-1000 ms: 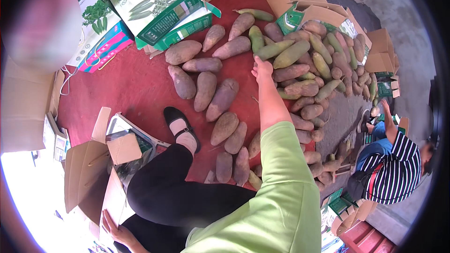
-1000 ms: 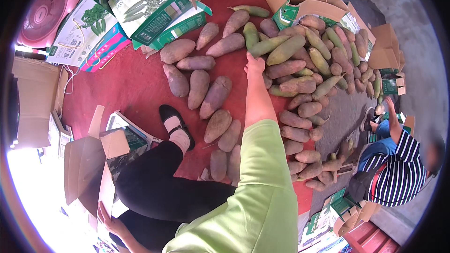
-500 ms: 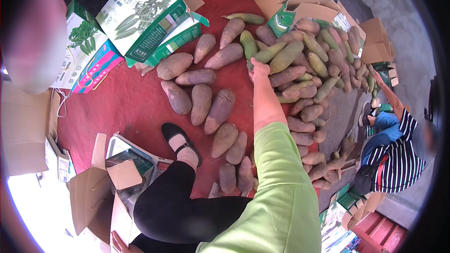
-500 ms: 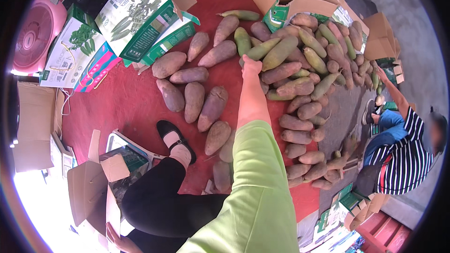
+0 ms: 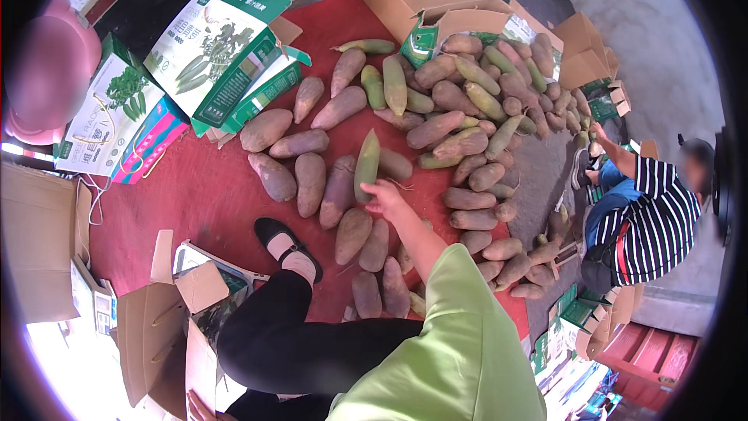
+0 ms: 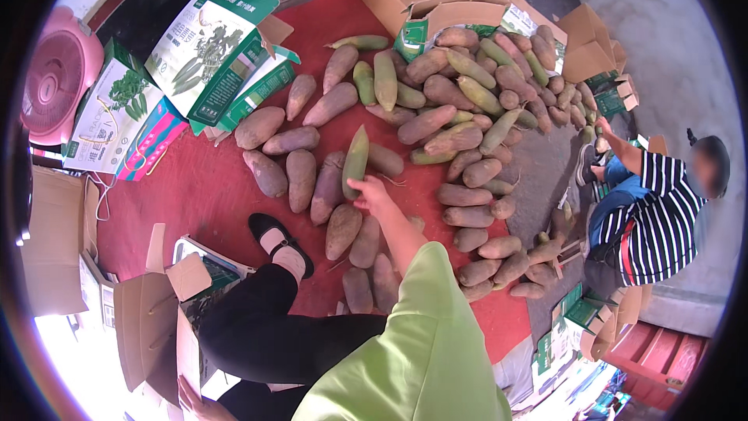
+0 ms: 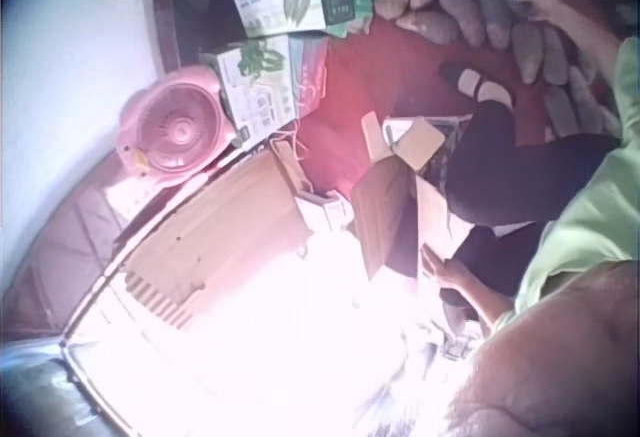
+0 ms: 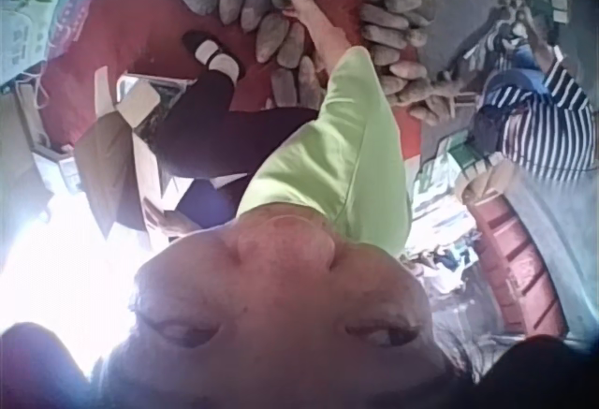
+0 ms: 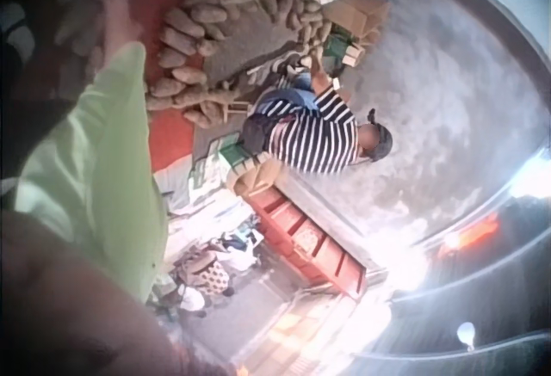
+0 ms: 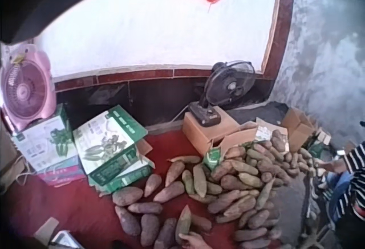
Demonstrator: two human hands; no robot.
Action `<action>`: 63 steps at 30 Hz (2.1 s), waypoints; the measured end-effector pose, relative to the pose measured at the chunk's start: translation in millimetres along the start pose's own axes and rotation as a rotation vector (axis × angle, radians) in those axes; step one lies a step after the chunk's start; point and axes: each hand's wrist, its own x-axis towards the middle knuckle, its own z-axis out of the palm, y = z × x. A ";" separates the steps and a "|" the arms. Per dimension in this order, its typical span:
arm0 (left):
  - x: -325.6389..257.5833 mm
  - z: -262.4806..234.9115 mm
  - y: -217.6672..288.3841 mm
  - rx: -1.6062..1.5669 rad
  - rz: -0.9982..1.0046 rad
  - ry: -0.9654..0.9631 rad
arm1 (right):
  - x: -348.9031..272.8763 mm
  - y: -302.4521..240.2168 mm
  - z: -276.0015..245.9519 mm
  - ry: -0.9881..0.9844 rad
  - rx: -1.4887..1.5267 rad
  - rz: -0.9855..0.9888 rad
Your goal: Pack and weigh radishes into boxes for shipping.
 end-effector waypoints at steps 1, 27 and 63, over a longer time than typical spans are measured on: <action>-1.0 0.4 -2.1 -0.008 -0.001 0.008 | -9.2 6.7 -2.7 -0.039 0.016 0.043; -16.1 -1.3 -43.0 -0.211 -0.035 0.078 | -174.8 -13.2 61.9 -0.476 -0.545 -0.202; -18.8 8.0 -48.5 -0.265 0.009 0.158 | -339.6 -25.4 381.6 -0.955 -1.808 -1.723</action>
